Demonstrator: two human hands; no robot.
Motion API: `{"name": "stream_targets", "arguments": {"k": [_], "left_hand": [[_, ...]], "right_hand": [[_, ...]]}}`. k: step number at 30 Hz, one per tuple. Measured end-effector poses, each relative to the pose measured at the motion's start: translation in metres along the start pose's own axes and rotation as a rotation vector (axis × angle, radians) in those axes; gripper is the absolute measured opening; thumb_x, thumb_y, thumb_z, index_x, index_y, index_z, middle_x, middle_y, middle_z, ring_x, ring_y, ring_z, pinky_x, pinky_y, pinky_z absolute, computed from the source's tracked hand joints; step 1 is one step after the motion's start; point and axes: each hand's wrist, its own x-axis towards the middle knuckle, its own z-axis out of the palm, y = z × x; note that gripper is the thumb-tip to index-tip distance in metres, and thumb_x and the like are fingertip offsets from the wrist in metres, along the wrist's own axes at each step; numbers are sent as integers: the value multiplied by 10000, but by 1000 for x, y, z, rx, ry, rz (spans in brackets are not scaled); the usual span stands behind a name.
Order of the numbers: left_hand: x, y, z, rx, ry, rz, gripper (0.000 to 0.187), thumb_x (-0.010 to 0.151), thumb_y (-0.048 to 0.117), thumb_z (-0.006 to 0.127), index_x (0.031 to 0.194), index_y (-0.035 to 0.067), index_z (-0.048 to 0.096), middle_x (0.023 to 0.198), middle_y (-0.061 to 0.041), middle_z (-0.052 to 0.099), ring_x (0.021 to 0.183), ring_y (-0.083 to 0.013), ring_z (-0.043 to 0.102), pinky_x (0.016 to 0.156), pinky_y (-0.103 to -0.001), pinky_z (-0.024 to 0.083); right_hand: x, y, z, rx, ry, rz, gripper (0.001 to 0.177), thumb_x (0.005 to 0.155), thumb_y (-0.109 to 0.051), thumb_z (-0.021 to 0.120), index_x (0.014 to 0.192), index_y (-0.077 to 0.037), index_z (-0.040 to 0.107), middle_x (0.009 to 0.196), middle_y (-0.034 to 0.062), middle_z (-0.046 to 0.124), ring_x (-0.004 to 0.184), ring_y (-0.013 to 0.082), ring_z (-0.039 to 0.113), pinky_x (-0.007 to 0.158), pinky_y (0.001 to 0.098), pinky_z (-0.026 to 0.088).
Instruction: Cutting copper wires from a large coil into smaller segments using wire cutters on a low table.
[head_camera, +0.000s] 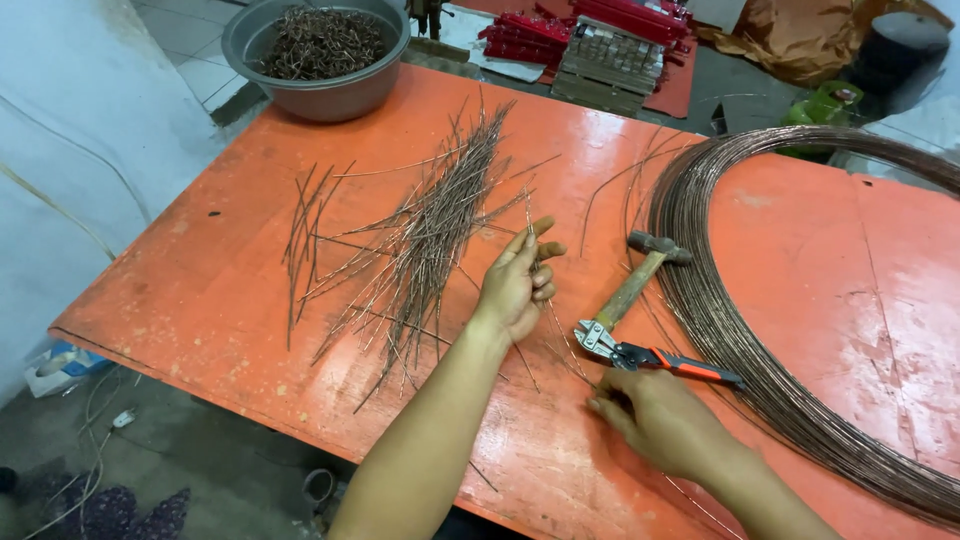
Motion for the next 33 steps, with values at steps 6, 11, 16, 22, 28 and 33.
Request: {"name": "stream_targets", "arguments": {"k": [6,11,16,22,28,33], "left_hand": [[-2,8,4,45,88,85,336,1088,213,421,1399,210,549,942,-16,629,529,-10,344,430,-165,278],[7,3,-9,28,80,120,341,1080,191,432,1407,182,530,948,-31,628,526,-14,347,415,-163,245],[6,0,-8,42,104,110,365,1077,185,420,1429,163,517,929,-30,616,519,-12,340,411,-160,234],[5,0,-5,62,131,95,359,1073,165,417,1412,173,536,911,-20,612,510,-14,324,409,-168,214],[5,8,-5,30,173,84,347,1069,175,432,1395,164,548,860,-15,610,499,-13,318,402,-169,203],[5,19,-7,34,194,92,344,1069,162,429,1379,173,578,835,-7,601,487,-12,301,399,-174,183]], "right_hand": [[7,-9,7,95,58,-5,175,844,-254,720,788,-90,746,625,51,728,512,227,597,552,359,497],[13,-10,9,126,22,33,190,861,-275,717,794,-101,756,566,36,698,470,195,578,512,341,472],[14,-11,8,144,9,32,180,860,-264,705,781,-111,754,564,30,704,467,199,586,515,344,472],[17,-5,10,164,-13,-7,162,842,-249,709,775,-106,745,639,27,763,480,213,613,527,344,501],[15,13,-6,159,-51,20,173,851,-313,700,854,-158,775,655,-11,778,513,165,627,546,318,518],[7,73,-15,-315,66,-88,774,710,-744,741,1274,-246,560,1144,-25,579,1024,221,576,887,393,510]]}}
